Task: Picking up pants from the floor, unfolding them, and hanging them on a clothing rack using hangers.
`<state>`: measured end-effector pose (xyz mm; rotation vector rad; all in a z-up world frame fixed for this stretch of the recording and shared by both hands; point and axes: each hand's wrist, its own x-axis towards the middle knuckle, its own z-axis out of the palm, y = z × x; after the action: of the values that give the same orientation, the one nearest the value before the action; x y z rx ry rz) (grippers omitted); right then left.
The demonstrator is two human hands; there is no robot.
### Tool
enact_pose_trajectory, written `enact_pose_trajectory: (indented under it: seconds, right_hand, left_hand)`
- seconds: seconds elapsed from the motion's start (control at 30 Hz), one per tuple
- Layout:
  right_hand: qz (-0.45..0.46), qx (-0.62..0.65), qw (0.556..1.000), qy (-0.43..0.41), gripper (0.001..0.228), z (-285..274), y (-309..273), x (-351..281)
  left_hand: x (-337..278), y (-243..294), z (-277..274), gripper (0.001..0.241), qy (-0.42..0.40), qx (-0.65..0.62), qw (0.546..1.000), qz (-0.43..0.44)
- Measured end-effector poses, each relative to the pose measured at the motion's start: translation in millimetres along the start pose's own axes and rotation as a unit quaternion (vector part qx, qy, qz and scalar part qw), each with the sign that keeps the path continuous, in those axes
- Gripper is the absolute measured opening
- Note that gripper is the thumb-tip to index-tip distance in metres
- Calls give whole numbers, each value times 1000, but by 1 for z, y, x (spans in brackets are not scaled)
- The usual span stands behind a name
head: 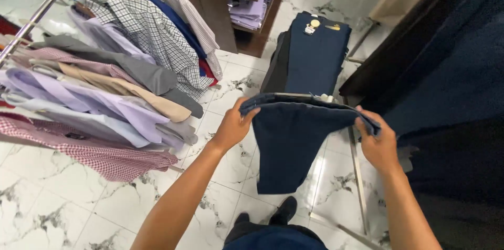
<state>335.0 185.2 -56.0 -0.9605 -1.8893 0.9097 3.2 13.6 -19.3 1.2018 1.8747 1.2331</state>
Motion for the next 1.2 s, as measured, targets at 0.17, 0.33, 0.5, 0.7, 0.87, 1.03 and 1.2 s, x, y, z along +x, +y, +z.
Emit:
enact_pose_trajectory:
  seconds: [0.17, 0.33, 0.5, 0.7, 0.87, 1.03, 1.2]
  right_hand:
    - [40, -17, 997, -65, 11, -23, 14, 15]
    - [476, -100, 784, -385, 40, -42, -66, 32]
    - [528, 13, 779, -338, 40, -29, -79, 32]
    - [123, -6, 989, -78, 21, -6, 28, 33]
    - [88, 31, 994, -52, 9, 15, 16, 28]
    - [435, 58, 880, -183, 36, 21, -48, 41]
    - [397, 86, 914, 9, 23, 36, -8, 33]
  left_hand:
    - [6, 34, 10, 58, 17, 35, 999, -10]
    - [7, -27, 0, 75, -322, -30, 930, -173]
    - [-1, 9, -7, 81, -414, 39, 852, -318]
    - [21, -31, 1, 83, -66, 51, 991, -102]
    - [37, -23, 4, 39, 48, -66, 996, -21]
    - [62, -35, -15, 46, -178, -104, 974, -98]
    - [114, -44, -24, 36, -147, -214, 957, -126]
